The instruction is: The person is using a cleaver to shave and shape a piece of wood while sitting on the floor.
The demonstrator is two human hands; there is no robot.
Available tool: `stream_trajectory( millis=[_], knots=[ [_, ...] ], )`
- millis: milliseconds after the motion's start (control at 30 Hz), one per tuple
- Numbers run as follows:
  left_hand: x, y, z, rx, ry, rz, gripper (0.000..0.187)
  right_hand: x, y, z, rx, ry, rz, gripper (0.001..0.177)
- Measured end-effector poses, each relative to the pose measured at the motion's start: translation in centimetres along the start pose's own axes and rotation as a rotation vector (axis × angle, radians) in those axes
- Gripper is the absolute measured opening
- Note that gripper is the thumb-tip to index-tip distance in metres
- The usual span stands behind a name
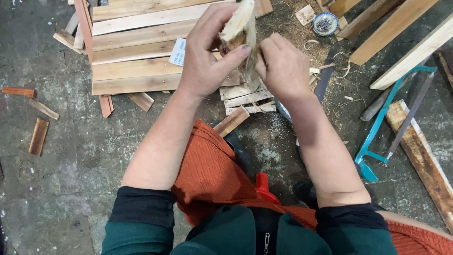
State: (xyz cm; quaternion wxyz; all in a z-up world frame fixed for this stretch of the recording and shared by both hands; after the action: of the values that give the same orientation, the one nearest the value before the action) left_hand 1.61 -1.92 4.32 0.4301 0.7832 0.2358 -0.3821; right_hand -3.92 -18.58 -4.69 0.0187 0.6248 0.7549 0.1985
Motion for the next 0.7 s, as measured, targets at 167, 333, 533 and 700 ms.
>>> stream_trajectory(
  millis=[167,333,533,700],
  knots=[
    [2.7,-0.6,-0.3,0.032,-0.044,-0.129,0.051,-0.9,-2.6,2.1,0.255,0.249,0.068,0.036],
    [4.4,-0.3,-0.6,0.010,-0.009,-0.185,0.070,-4.5,-7.6,7.6,0.683,0.223,0.400,0.037],
    [4.8,0.3,-1.1,-0.203,0.252,-0.306,0.067,-8.9,-18.8,12.6,0.794,0.144,0.699,0.047],
    [5.2,1.2,-1.6,-0.392,0.308,-0.236,0.071,-12.6,-30.2,19.7,0.961,-0.087,0.842,0.053]
  ],
)
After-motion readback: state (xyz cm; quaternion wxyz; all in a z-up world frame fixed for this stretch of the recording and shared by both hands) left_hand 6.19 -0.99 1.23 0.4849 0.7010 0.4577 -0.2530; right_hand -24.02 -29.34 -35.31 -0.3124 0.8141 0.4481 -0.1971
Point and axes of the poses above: each hand's wrist, its own y-axis towards the middle knuckle, its own z-axis out of the palm, x = y × z, the point moved 4 cm from there along y, towards the middle knuckle, and after that the axes turned 10 degrees about -z, right-handed, at the moved point
